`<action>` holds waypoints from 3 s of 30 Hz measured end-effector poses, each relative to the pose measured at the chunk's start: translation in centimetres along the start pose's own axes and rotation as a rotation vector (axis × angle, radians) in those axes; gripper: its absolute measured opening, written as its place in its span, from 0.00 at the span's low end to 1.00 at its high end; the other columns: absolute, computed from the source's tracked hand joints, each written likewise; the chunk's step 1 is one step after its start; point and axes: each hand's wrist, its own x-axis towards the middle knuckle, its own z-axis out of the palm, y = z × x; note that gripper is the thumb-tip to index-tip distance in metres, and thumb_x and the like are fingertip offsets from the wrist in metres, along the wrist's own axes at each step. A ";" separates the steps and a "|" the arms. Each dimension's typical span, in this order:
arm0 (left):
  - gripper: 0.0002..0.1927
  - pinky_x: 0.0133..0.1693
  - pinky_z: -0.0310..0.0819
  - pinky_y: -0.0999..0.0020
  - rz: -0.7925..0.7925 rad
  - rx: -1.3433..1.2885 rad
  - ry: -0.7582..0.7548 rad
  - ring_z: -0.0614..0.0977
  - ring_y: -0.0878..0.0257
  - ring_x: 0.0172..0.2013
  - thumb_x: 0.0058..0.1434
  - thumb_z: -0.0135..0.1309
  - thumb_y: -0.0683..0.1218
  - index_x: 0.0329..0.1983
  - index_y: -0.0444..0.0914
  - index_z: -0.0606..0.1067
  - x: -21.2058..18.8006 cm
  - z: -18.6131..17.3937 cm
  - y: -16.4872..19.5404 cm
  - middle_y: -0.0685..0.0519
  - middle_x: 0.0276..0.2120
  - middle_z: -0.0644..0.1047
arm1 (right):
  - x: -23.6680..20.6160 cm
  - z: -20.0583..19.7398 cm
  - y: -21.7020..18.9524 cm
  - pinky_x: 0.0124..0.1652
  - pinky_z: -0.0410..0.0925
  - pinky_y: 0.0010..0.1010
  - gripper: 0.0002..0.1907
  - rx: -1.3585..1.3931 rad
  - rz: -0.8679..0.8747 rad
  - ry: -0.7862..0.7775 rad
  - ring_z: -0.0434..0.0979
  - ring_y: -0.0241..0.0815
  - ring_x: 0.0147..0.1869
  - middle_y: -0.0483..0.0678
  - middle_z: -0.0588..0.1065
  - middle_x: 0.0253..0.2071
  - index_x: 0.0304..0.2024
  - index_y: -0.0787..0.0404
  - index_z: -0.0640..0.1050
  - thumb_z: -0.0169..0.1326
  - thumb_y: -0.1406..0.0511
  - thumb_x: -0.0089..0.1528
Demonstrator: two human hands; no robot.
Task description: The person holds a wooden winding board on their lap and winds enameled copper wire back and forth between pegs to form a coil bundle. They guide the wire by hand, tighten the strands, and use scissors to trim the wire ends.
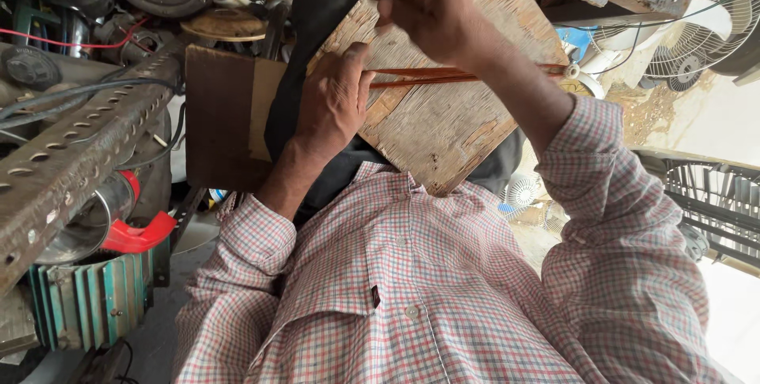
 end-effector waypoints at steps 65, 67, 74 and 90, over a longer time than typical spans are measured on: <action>0.04 0.37 0.76 0.58 -0.176 -0.243 0.010 0.80 0.54 0.36 0.66 0.54 0.33 0.40 0.31 0.71 2.3 -0.2 -0.1 0.45 0.39 0.74 | -0.8 2.2 0.2 0.33 0.75 0.34 0.06 -0.388 0.034 -0.259 0.83 0.41 0.34 0.47 0.82 0.34 0.39 0.58 0.85 0.63 0.65 0.61; 0.06 0.36 0.76 0.57 -0.174 -0.151 -0.022 0.80 0.53 0.35 0.62 0.56 0.33 0.39 0.31 0.71 2.5 -0.1 -0.7 0.45 0.38 0.74 | -2.3 2.9 0.2 0.35 0.75 0.35 0.03 -0.497 -0.200 -0.084 0.83 0.44 0.34 0.50 0.82 0.33 0.38 0.61 0.85 0.62 0.68 0.63; 0.07 0.37 0.77 0.58 -0.163 -0.002 -0.102 0.82 0.52 0.36 0.60 0.58 0.33 0.39 0.32 0.74 3.1 -0.4 -0.7 0.44 0.39 0.75 | -4.2 4.4 0.3 0.33 0.74 0.38 0.06 -0.533 -0.279 0.006 0.82 0.47 0.37 0.49 0.80 0.34 0.42 0.60 0.83 0.59 0.70 0.62; 0.06 0.59 0.74 0.53 0.406 0.346 -0.271 0.76 0.50 0.58 0.70 0.60 0.44 0.40 0.36 0.82 3.2 -2.7 0.9 0.42 0.62 0.71 | 0.5 2.3 -2.9 0.40 0.77 0.37 0.11 -0.362 0.392 -0.453 0.82 0.43 0.39 0.49 0.81 0.37 0.47 0.59 0.82 0.54 0.61 0.67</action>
